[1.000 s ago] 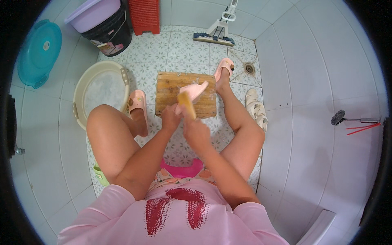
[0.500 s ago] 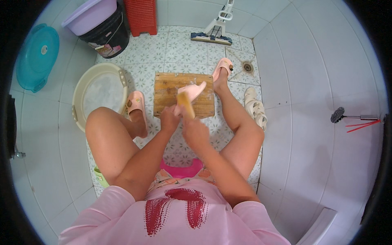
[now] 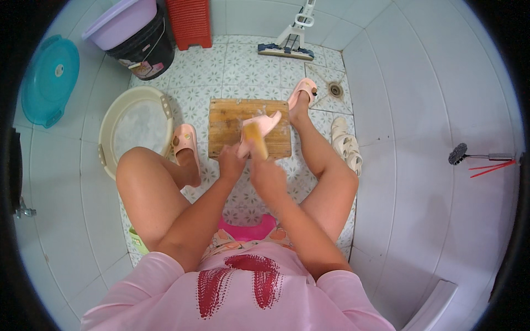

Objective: The person cleans a shoe using a brush and soapy water. They scrub the exterior of the shoe while holding it against a wooden board and then rinse it in a basin of water.

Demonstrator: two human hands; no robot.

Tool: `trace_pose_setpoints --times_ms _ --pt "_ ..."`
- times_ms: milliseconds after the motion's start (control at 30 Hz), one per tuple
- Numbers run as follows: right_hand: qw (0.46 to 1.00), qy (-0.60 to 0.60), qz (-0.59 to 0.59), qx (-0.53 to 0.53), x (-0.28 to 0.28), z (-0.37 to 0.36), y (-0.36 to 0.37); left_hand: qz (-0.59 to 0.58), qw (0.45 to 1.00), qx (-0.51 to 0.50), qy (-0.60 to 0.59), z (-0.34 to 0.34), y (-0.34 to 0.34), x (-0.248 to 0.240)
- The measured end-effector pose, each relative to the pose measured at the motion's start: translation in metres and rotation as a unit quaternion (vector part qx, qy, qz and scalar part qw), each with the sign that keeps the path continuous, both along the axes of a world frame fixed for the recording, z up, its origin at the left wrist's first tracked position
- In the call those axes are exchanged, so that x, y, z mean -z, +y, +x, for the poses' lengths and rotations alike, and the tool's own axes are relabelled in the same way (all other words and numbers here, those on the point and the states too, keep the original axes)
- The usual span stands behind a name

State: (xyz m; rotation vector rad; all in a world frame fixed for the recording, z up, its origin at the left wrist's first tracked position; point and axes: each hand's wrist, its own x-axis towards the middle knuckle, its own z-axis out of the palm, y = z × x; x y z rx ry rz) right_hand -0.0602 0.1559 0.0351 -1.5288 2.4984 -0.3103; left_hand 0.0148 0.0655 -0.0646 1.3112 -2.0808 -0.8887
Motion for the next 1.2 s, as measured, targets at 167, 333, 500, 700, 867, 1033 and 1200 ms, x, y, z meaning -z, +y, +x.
trace_pose_setpoints --times_ms 167,333,500,700,867,1033,1200 --pt "0.998 0.059 0.009 0.015 0.016 -0.002 -0.003 -0.013 0.999 0.018 0.030 0.003 0.003 -0.004" --pt "0.996 0.050 -0.032 0.067 0.003 -0.045 -0.037 -0.017 1.000 0.022 0.005 0.002 0.000 -0.006" --pt "0.999 0.004 -0.017 0.036 0.002 -0.007 -0.005 -0.015 1.000 0.008 0.012 0.000 0.000 -0.001" --pt "0.999 0.029 0.034 0.008 0.004 0.002 -0.006 -0.014 1.000 0.006 0.015 -0.001 0.001 0.001" --pt "0.995 0.037 -0.045 0.078 0.010 -0.042 -0.036 -0.024 0.999 0.033 -0.004 -0.002 -0.003 0.006" --pt "0.999 -0.025 -0.025 0.029 0.003 -0.005 0.000 0.008 1.000 0.029 0.000 -0.002 -0.005 0.011" --pt "0.999 -0.005 0.027 0.018 0.006 -0.003 -0.004 -0.038 0.999 0.020 0.009 -0.004 -0.003 0.013"
